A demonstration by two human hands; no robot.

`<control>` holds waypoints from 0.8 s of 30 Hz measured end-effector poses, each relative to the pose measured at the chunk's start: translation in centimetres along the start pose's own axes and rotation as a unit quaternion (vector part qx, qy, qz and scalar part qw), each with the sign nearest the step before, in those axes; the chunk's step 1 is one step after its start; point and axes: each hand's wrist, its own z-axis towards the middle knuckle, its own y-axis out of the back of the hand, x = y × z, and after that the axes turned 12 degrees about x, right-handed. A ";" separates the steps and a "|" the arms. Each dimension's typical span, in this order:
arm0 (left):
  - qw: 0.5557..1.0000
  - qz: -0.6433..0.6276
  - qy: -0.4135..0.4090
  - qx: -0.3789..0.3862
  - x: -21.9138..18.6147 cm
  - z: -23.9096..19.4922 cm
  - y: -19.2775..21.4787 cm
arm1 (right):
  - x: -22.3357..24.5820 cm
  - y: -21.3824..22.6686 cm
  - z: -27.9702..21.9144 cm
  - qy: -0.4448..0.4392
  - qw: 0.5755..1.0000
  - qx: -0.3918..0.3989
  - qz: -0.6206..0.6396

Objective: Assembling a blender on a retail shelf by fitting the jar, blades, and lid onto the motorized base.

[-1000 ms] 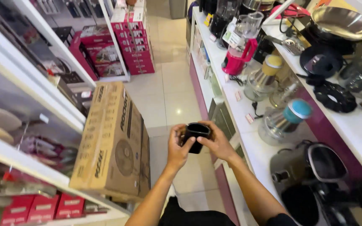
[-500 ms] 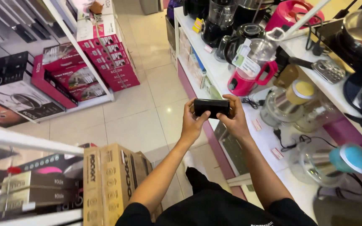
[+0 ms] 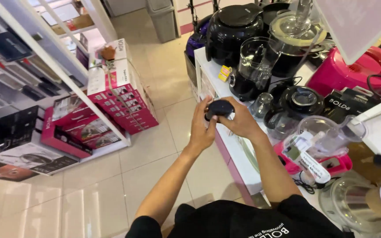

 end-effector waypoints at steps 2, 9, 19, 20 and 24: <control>1.000 -0.027 0.006 0.014 3.3 3.7 -0.2 | -1.3 1.8 2.8 -0.010 0.999 -0.027 -0.017; 0.979 -0.143 0.029 0.143 16.1 15.1 -3.8 | -8.8 6.3 9.9 -0.037 0.977 -0.210 -0.012; 0.899 -0.336 0.105 0.262 31.4 28.4 -13.2 | -20.8 10.4 17.4 -0.110 0.874 -0.474 0.003; 0.900 -0.341 0.091 0.258 31.6 29.4 -13.8 | -21.2 10.5 17.5 -0.160 0.868 -0.470 -0.020; 0.885 -0.360 0.063 0.287 31.6 32.2 -16.1 | -21.1 10.2 18.9 -0.319 0.849 -0.417 -0.057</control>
